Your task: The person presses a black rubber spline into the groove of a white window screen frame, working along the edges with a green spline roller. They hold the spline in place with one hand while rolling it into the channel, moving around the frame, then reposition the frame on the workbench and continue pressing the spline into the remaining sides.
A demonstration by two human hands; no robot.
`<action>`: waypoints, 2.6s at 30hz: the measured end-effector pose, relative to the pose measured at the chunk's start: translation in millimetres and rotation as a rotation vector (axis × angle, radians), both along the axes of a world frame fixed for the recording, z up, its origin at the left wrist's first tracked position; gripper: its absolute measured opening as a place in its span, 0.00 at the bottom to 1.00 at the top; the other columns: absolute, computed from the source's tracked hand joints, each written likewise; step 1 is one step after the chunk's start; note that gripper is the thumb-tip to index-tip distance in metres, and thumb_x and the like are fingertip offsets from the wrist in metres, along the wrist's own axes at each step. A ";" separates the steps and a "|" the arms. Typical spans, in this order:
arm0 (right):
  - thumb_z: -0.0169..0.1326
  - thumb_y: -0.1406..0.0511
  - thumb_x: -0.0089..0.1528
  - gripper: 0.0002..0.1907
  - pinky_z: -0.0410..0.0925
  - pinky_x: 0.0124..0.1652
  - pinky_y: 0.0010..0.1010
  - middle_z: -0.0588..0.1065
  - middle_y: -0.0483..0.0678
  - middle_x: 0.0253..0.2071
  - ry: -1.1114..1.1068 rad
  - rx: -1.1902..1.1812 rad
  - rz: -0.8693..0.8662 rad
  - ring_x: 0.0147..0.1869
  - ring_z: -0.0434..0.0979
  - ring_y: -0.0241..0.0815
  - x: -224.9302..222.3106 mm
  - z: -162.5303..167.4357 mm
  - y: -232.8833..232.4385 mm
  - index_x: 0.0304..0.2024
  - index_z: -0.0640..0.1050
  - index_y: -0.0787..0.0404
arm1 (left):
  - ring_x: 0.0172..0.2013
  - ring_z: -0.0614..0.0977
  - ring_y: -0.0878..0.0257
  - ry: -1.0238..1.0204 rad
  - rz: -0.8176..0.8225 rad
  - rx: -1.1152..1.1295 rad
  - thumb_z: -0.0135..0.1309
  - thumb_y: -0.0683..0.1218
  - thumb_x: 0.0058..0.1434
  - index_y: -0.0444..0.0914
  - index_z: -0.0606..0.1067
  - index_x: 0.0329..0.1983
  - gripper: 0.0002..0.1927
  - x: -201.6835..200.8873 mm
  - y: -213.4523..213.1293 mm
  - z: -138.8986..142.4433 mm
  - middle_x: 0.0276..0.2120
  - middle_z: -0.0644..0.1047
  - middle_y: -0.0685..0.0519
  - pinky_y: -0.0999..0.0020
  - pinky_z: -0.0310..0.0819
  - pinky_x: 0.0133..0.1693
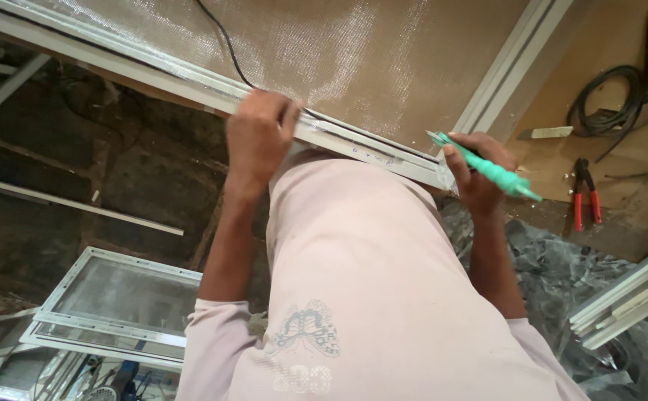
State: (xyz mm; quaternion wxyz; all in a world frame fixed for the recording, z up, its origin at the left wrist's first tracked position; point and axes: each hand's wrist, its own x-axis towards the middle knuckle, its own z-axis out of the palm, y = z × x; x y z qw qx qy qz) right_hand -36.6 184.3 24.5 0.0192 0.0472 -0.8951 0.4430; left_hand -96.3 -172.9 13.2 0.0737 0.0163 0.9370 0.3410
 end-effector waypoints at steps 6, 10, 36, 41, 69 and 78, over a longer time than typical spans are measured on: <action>0.64 0.67 0.67 0.11 0.71 0.41 0.30 0.80 0.52 0.39 -0.223 -0.117 -0.014 0.38 0.79 0.40 -18.8 3.2 -23.0 0.48 0.82 0.67 | 0.52 0.76 0.49 0.316 0.051 -0.765 0.54 0.65 0.64 0.38 0.82 0.35 0.26 -27.2 -8.4 -26.7 0.41 0.82 0.48 0.55 0.68 0.47; 0.64 0.66 0.65 0.13 0.72 0.41 0.29 0.80 0.51 0.38 -0.299 -0.110 0.057 0.38 0.79 0.38 -35.4 3.2 -49.8 0.49 0.82 0.67 | 0.47 0.76 0.51 0.124 0.126 -0.729 0.53 0.68 0.63 0.36 0.83 0.34 0.30 -30.4 6.8 -40.6 0.36 0.82 0.47 0.53 0.65 0.45; 0.67 0.63 0.62 0.13 0.68 0.33 0.45 0.76 0.58 0.32 -0.079 0.246 0.497 0.33 0.76 0.59 -68.9 -38.3 -162.0 0.33 0.77 0.65 | 0.50 0.74 0.56 0.571 0.235 -0.082 0.65 0.47 0.59 0.41 0.77 0.33 0.08 -4.5 -21.4 -85.6 0.35 0.76 0.55 0.46 0.55 0.59; 0.66 0.64 0.61 0.12 0.69 0.32 0.44 0.77 0.57 0.30 -0.173 0.176 0.436 0.32 0.77 0.58 -78.7 -36.1 -180.2 0.33 0.77 0.64 | 0.48 0.74 0.57 0.622 0.252 -0.087 0.65 0.47 0.58 0.41 0.77 0.34 0.08 -6.4 -26.4 -98.1 0.35 0.76 0.56 0.46 0.57 0.58; 0.60 0.66 0.66 0.13 0.72 0.42 0.25 0.81 0.47 0.38 -0.626 -0.614 0.281 0.42 0.82 0.35 -95.6 -3.9 -160.7 0.49 0.79 0.69 | 0.37 0.76 0.62 0.777 -0.512 -0.204 0.55 0.46 0.56 0.41 0.75 0.27 0.05 58.5 42.1 -80.8 0.31 0.72 0.56 0.68 0.70 0.36; 0.67 0.65 0.60 0.09 0.69 0.30 0.30 0.79 0.49 0.26 -0.409 0.127 0.565 0.28 0.75 0.32 -116.1 -36.3 -185.8 0.40 0.85 0.64 | 0.36 0.82 0.59 0.380 -0.235 0.470 0.58 0.47 0.58 0.39 0.82 0.33 0.08 86.5 4.2 -71.6 0.33 0.81 0.52 0.64 0.75 0.35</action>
